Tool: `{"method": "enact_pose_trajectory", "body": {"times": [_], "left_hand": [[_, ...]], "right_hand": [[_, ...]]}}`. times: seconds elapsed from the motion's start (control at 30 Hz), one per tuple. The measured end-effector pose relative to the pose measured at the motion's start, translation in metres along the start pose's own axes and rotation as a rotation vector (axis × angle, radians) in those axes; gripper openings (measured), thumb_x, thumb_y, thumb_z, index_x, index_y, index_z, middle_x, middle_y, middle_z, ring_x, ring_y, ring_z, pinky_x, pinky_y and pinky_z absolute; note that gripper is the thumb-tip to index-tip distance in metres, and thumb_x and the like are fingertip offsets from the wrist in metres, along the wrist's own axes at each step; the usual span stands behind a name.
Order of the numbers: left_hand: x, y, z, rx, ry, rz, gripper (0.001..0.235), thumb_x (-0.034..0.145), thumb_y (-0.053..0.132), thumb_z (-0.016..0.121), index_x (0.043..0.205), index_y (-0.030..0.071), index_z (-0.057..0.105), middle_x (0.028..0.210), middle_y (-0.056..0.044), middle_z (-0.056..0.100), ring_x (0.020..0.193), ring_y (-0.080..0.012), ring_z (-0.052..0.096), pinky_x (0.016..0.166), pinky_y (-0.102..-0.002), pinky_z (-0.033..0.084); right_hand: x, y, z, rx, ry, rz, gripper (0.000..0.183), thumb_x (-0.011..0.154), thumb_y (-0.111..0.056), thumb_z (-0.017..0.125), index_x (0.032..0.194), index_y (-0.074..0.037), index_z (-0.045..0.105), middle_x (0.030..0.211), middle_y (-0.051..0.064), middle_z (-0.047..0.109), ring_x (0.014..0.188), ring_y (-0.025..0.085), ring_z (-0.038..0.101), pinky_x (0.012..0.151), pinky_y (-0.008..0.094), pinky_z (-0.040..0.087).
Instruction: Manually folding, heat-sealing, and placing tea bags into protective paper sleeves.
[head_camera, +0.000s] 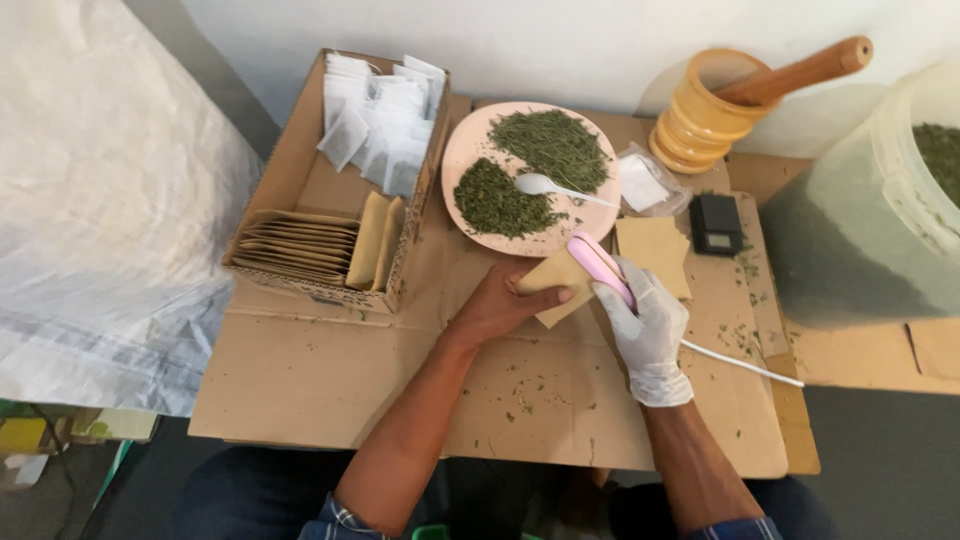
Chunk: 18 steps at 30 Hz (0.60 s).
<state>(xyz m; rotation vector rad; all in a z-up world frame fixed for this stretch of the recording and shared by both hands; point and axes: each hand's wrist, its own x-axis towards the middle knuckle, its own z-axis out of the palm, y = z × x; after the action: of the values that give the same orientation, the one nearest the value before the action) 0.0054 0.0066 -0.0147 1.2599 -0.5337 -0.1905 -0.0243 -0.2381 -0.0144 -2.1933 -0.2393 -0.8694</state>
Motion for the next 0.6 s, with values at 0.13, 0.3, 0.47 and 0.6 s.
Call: {"method": "enact_pose_trajectory", "body": {"times": [0.13,0.3,0.47,0.6], "left_hand": [[0.005,-0.011,-0.005,0.026,-0.010,-0.011,0.033,0.101,0.015,0.091,0.131,0.006,0.084,0.122,-0.014,0.085,0.108,-0.0164,0.073,0.101,-0.040,0.059],[0.004,0.002,-0.001,0.050,-0.033,-0.059,0.034,0.099,0.016,0.093,0.130,0.006,0.085,0.121,-0.013,0.086,0.109,-0.0139,0.069,0.100,-0.040,0.060],[0.011,-0.001,-0.002,0.043,-0.036,-0.046,0.027,0.099,0.017,0.093,0.124,0.007,0.087,0.112,-0.015,0.087,0.105,-0.0171,0.073,0.097,-0.043,0.061],[0.009,-0.015,-0.008,0.041,-0.027,-0.069,0.024,0.098,0.018,0.093,0.120,0.008,0.088,0.109,-0.012,0.087,0.101,-0.0148,0.072,0.095,-0.040,0.060]], "right_hand": [[0.004,-0.001,-0.003,-0.054,-0.031,-0.021,0.038,0.098,-0.038,0.091,0.130,-0.020,0.085,0.099,0.006,0.079,0.091,0.030,0.079,0.083,0.039,0.060],[0.003,0.001,-0.009,-0.106,-0.057,-0.008,0.041,0.096,-0.042,0.091,0.132,-0.025,0.084,0.099,0.002,0.078,0.091,0.026,0.079,0.083,0.037,0.061],[0.008,-0.007,-0.013,-0.164,-0.084,-0.046,0.041,0.097,-0.043,0.090,0.134,-0.029,0.082,0.101,-0.002,0.078,0.092,0.022,0.079,0.083,0.034,0.062],[0.016,-0.020,-0.020,-0.188,-0.094,-0.059,0.038,0.098,-0.043,0.089,0.133,-0.028,0.082,0.100,-0.002,0.078,0.091,0.021,0.079,0.083,0.034,0.062]]}}
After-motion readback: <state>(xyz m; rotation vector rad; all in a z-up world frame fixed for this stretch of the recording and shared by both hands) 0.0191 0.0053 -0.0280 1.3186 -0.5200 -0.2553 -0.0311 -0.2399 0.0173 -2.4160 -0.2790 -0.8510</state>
